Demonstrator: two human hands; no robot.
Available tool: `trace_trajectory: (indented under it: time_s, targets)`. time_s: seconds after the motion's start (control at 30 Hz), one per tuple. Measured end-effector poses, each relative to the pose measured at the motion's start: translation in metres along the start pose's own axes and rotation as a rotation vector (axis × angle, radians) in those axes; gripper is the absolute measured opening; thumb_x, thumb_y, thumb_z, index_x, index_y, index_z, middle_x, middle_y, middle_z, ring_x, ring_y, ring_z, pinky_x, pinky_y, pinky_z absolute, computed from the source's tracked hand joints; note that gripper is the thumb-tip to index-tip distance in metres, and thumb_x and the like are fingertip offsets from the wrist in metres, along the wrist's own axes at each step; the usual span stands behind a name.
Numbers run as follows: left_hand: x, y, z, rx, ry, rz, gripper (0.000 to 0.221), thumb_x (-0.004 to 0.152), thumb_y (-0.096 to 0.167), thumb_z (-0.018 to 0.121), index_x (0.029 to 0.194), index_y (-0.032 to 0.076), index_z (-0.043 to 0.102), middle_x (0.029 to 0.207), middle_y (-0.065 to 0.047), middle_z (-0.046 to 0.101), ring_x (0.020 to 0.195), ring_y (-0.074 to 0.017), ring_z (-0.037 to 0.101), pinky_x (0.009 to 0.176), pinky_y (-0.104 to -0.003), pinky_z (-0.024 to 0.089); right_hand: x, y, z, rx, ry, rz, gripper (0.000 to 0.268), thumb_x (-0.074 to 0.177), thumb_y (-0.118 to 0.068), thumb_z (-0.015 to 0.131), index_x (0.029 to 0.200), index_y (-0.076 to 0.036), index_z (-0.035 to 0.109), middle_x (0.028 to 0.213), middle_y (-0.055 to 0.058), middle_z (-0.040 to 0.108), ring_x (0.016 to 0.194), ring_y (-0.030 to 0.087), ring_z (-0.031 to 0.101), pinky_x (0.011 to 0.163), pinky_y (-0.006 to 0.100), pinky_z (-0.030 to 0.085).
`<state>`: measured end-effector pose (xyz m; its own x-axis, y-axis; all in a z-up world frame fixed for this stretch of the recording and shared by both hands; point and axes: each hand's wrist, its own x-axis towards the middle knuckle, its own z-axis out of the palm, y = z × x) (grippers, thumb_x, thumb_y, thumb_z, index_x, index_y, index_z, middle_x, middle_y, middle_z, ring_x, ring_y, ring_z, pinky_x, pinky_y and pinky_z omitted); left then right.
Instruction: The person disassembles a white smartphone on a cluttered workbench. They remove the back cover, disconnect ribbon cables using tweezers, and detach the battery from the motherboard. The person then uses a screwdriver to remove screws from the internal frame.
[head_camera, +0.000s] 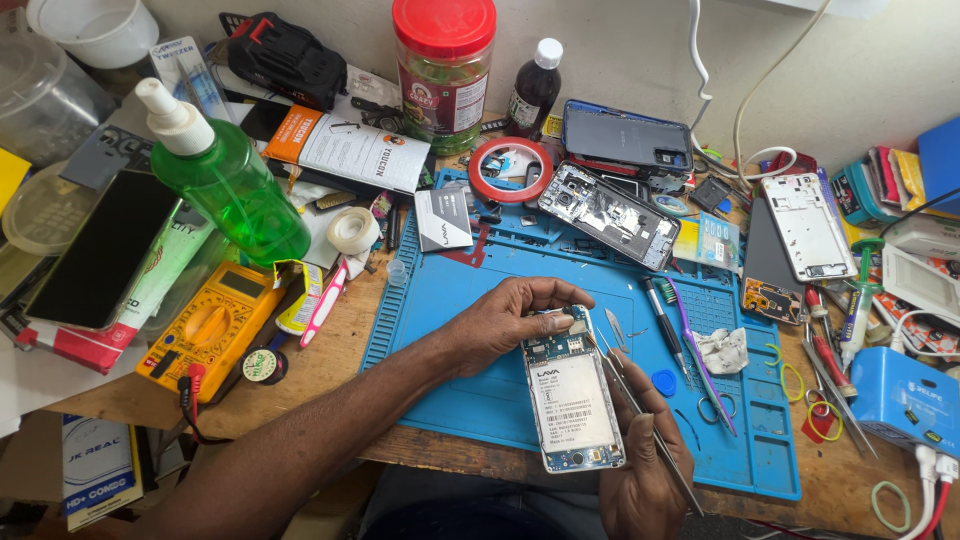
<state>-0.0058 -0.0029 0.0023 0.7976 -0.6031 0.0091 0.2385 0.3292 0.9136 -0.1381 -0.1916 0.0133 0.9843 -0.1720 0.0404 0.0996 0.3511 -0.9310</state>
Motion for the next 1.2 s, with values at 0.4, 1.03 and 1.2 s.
trace_trajectory:
  time_s: [0.4, 1.03, 1.2]
  targets:
    - [-0.001, 0.001, 0.001, 0.015, 0.002, 0.023, 0.042, 0.094, 0.018, 0.071, 0.133, 0.003, 0.064, 0.102, -0.009, 0.075, 0.093, -0.0117, 0.071, 0.081, -0.031, 0.062, 0.004, -0.002, -0.001, 0.167, 0.035, -0.297, 0.041, 0.108, -0.024, 0.044, 0.139, 0.002, 0.047, 0.159, 0.018, 0.046, 0.135, 0.037, 0.057, 0.109, 0.044, 0.053]
    - [-0.004, 0.001, 0.002, 0.084, -0.002, 0.074, 0.043, 0.091, 0.026, 0.076, 0.125, 0.003, 0.064, 0.107, -0.012, 0.074, 0.102, -0.0161, 0.071, 0.091, -0.035, 0.059, 0.066, -0.025, 0.006, -0.500, -0.131, -0.027, 0.018, 0.092, -0.004, 0.072, 0.109, 0.001, 0.067, 0.089, 0.007, 0.072, 0.076, 0.009, 0.065, 0.067, 0.022, 0.052]
    - [-0.005, 0.004, 0.003, -0.027, -0.014, 0.046, 0.048, 0.093, 0.027, 0.076, 0.130, 0.001, 0.062, 0.107, -0.014, 0.074, 0.099, -0.0181, 0.071, 0.084, -0.036, 0.060, 0.069, -0.018, -0.001, -0.265, -0.079, 0.010, 0.018, 0.094, -0.003, 0.072, 0.110, 0.001, 0.065, 0.091, 0.006, 0.070, 0.075, 0.008, 0.062, 0.066, 0.021, 0.049]
